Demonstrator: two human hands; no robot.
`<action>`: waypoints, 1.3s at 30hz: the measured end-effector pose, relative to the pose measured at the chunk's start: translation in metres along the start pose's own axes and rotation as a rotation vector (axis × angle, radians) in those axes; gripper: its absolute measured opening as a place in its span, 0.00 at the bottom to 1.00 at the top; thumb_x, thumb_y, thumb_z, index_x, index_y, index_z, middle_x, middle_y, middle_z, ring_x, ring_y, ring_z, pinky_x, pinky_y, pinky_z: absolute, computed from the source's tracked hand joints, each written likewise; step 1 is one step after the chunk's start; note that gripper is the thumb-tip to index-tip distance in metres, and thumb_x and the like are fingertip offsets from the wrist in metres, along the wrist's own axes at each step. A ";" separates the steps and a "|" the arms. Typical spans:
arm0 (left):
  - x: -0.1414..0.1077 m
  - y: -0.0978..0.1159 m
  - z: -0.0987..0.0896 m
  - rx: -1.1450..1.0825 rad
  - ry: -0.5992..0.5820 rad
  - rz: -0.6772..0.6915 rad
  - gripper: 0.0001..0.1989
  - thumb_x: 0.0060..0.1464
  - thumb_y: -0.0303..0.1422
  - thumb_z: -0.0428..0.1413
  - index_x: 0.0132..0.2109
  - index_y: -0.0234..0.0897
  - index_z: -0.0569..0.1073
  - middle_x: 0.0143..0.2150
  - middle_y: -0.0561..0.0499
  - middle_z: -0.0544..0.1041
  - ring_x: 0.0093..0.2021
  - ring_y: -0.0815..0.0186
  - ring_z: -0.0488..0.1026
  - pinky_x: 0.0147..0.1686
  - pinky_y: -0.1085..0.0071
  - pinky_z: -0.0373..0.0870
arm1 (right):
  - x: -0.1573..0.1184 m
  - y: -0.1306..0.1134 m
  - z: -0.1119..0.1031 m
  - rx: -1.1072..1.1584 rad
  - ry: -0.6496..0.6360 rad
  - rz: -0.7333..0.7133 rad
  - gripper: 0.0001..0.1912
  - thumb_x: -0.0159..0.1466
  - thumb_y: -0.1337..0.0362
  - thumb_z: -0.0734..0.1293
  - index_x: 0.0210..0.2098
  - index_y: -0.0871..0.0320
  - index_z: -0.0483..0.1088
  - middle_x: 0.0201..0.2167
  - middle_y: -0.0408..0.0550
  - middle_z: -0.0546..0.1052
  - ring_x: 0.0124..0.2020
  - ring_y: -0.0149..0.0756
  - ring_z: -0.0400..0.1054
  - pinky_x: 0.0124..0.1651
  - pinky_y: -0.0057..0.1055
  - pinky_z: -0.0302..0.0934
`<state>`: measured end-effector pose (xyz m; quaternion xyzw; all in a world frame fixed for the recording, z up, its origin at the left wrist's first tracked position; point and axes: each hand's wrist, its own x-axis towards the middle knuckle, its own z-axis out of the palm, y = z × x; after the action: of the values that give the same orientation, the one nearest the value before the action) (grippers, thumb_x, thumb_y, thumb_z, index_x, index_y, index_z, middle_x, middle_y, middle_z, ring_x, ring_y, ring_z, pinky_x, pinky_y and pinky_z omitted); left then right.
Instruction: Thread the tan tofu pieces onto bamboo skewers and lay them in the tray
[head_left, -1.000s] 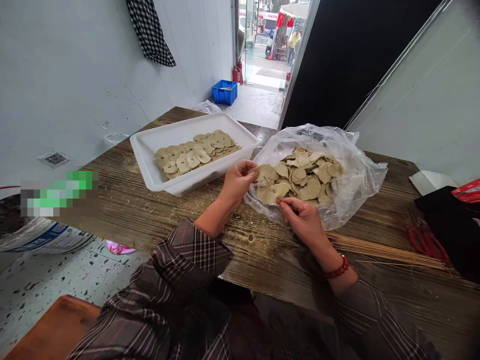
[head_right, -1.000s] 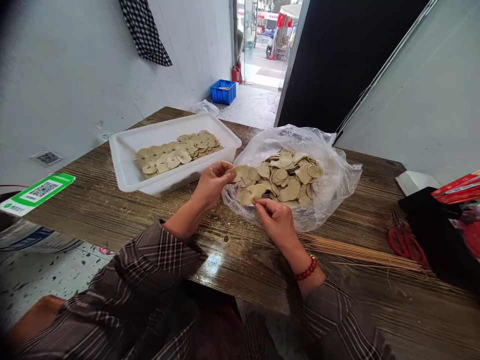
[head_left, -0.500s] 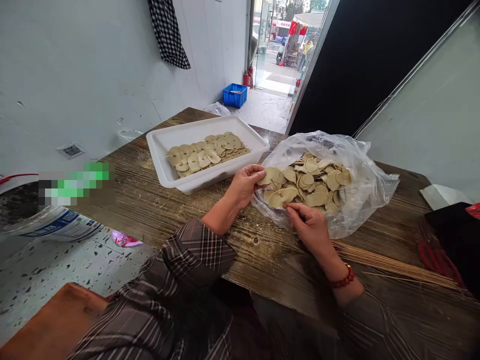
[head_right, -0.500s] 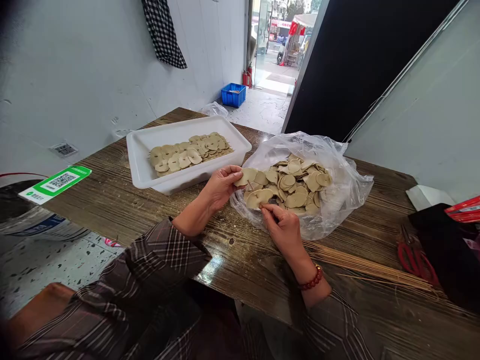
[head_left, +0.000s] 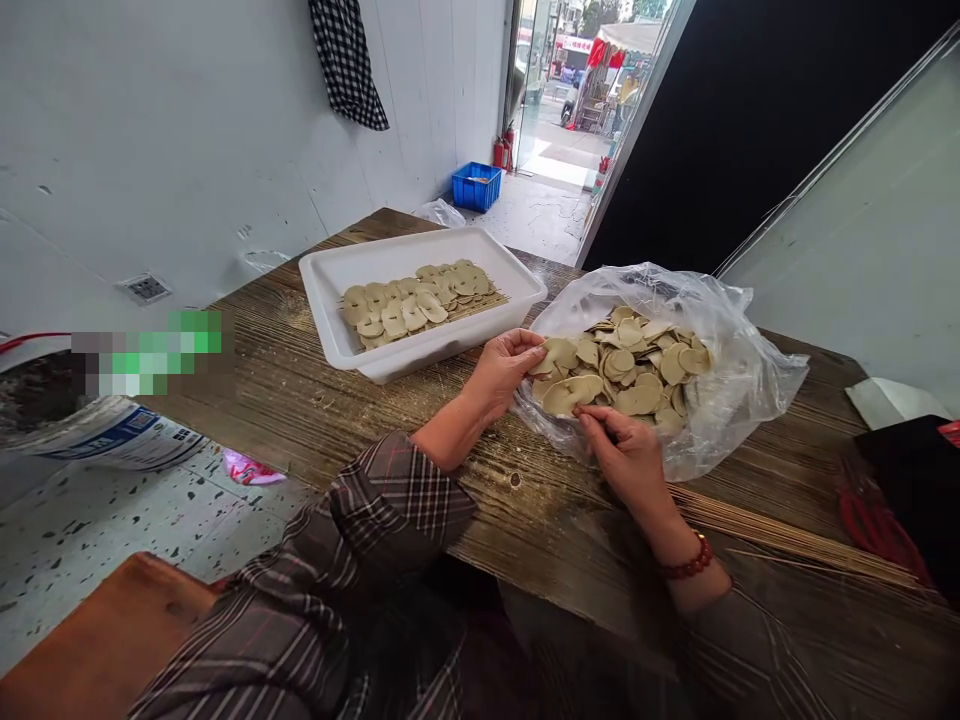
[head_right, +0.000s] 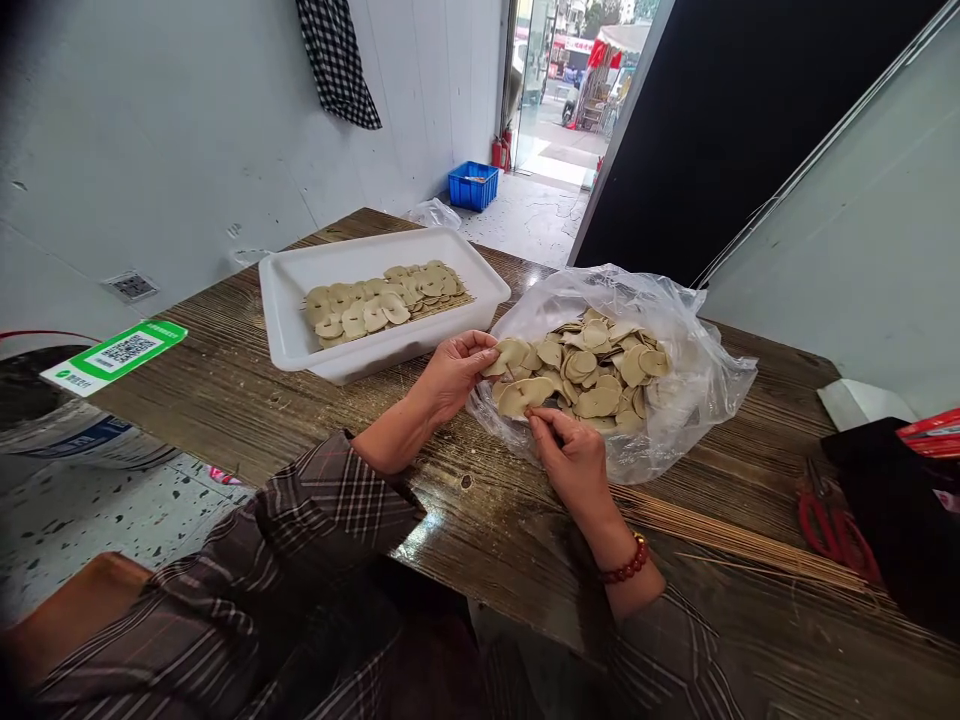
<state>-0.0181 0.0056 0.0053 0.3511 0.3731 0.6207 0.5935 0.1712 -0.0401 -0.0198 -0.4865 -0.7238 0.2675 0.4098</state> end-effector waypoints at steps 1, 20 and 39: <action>0.000 0.000 0.000 0.021 0.002 0.012 0.13 0.40 0.31 0.66 0.32 0.32 0.71 0.25 0.56 0.72 0.24 0.75 0.67 0.26 0.76 0.69 | 0.000 -0.001 0.000 0.000 -0.004 0.007 0.16 0.64 0.56 0.64 0.37 0.59 0.80 0.20 0.44 0.76 0.22 0.34 0.68 0.28 0.29 0.61; 0.008 -0.007 -0.009 0.439 0.007 0.214 0.07 0.44 0.27 0.60 0.34 0.35 0.70 0.24 0.57 0.70 0.24 0.75 0.63 0.26 0.78 0.58 | 0.001 -0.003 0.000 0.041 -0.029 0.050 0.16 0.64 0.56 0.64 0.35 0.60 0.79 0.20 0.45 0.74 0.23 0.34 0.67 0.28 0.28 0.57; 0.000 -0.002 0.001 0.087 -0.144 -0.067 0.19 0.44 0.42 0.67 0.38 0.32 0.75 0.32 0.52 0.75 0.30 0.73 0.69 0.30 0.77 0.66 | 0.002 -0.005 -0.001 0.227 -0.047 0.156 0.17 0.64 0.53 0.65 0.37 0.60 0.78 0.17 0.39 0.69 0.18 0.27 0.59 0.23 0.25 0.52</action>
<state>-0.0166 0.0053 0.0041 0.4078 0.3676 0.5568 0.6233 0.1696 -0.0400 -0.0150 -0.4857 -0.6582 0.3898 0.4231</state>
